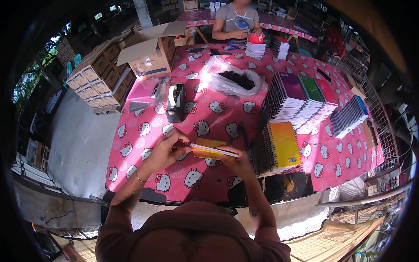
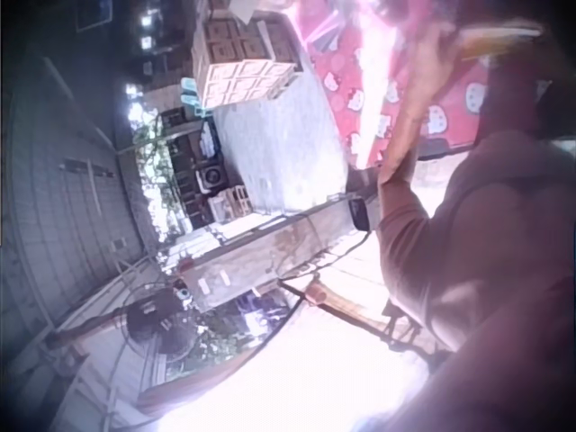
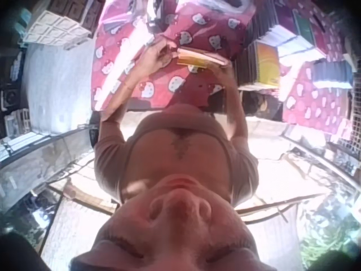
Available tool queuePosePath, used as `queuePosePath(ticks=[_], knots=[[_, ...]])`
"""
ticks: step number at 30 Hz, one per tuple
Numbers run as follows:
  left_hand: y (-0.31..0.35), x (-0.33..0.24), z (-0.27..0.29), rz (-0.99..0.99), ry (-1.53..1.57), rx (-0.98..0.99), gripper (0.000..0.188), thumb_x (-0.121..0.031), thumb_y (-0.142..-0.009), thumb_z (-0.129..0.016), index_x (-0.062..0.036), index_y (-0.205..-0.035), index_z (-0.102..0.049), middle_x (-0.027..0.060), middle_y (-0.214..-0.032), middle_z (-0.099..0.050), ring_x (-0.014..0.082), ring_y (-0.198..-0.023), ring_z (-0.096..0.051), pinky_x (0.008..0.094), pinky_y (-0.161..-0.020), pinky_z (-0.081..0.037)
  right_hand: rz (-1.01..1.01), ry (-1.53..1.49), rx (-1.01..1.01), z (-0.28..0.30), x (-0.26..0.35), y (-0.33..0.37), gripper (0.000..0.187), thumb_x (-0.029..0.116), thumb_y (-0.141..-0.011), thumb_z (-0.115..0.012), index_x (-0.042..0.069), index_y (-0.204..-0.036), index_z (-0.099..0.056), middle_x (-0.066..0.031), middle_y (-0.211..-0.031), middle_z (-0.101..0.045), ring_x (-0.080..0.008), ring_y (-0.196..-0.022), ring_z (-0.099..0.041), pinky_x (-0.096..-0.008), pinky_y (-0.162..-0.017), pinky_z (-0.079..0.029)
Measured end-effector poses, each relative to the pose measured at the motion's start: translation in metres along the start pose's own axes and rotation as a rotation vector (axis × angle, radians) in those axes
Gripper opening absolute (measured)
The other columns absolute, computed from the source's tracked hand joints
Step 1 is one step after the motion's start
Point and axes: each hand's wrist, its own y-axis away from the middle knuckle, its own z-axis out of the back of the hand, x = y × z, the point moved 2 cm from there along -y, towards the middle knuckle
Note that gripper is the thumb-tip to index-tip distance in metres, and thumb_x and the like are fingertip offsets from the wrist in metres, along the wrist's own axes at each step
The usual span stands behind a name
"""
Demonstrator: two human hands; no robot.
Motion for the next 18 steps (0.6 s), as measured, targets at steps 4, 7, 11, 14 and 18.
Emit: queuePosePath(ticks=[4,7,11,14,18], knots=[[-0.003,0.003,0.008,-0.028,-0.177,0.205,0.024,-0.011,-0.088,-0.073,-0.0006,-0.106,-0.064,0.0122,-0.09,-0.061,0.0281,-0.075,-0.065,0.036,-0.067,-0.052,-0.02,0.035,0.04,0.0,0.011,0.004,0.034,0.017,-0.094,-0.068,-0.003,-0.122,-0.065,-0.0099,-0.112,-0.071,-0.0111,-0.097,-0.065,-0.0265,-0.087,-0.052],[-0.004,-0.013,0.005,-0.12,-0.128,0.026,0.023,-0.018,-0.091,-0.07,-0.0012,-0.105,-0.064,0.0149,-0.086,-0.062,0.0307,-0.075,-0.064,0.0388,-0.067,-0.052,-0.057,0.076,0.035,-0.003,0.02,0.004,0.035,0.017,-0.094,-0.067,-0.003,-0.123,-0.065,-0.0095,-0.111,-0.071,-0.0111,-0.098,-0.065,-0.0267,-0.089,-0.051],[-0.005,-0.002,0.008,-0.092,-0.195,0.139,0.029,-0.028,-0.092,-0.067,-0.0033,-0.107,-0.063,0.0154,-0.098,-0.061,0.0343,-0.076,-0.063,0.0436,-0.068,-0.051,-0.112,0.056,0.02,-0.008,0.04,0.005,0.035,0.016,-0.094,-0.066,-0.004,-0.122,-0.065,-0.0084,-0.11,-0.072,-0.0109,-0.098,-0.065,-0.0262,-0.089,-0.051],[-0.008,-0.004,0.008,-0.07,-0.254,0.173,0.038,-0.035,-0.094,-0.063,-0.0029,-0.114,-0.062,0.0169,-0.114,-0.058,0.0324,-0.088,-0.06,0.0435,-0.074,-0.049,-0.128,0.025,-0.002,-0.009,0.046,0.006,0.034,0.015,-0.093,-0.067,-0.005,-0.12,-0.065,-0.0092,-0.11,-0.071,-0.011,-0.098,-0.065,-0.026,-0.088,-0.051],[-0.006,-0.037,-0.02,-0.094,-0.78,0.04,0.07,-0.054,-0.096,-0.049,0.0025,-0.137,-0.047,0.0253,-0.141,-0.044,0.0407,-0.132,-0.042,0.0591,-0.103,-0.032,-0.115,-0.117,-0.188,-0.019,0.048,0.01,0.035,0.013,-0.09,-0.07,-0.006,-0.118,-0.065,-0.0104,-0.109,-0.07,-0.0124,-0.098,-0.065,-0.0261,-0.088,-0.051]])
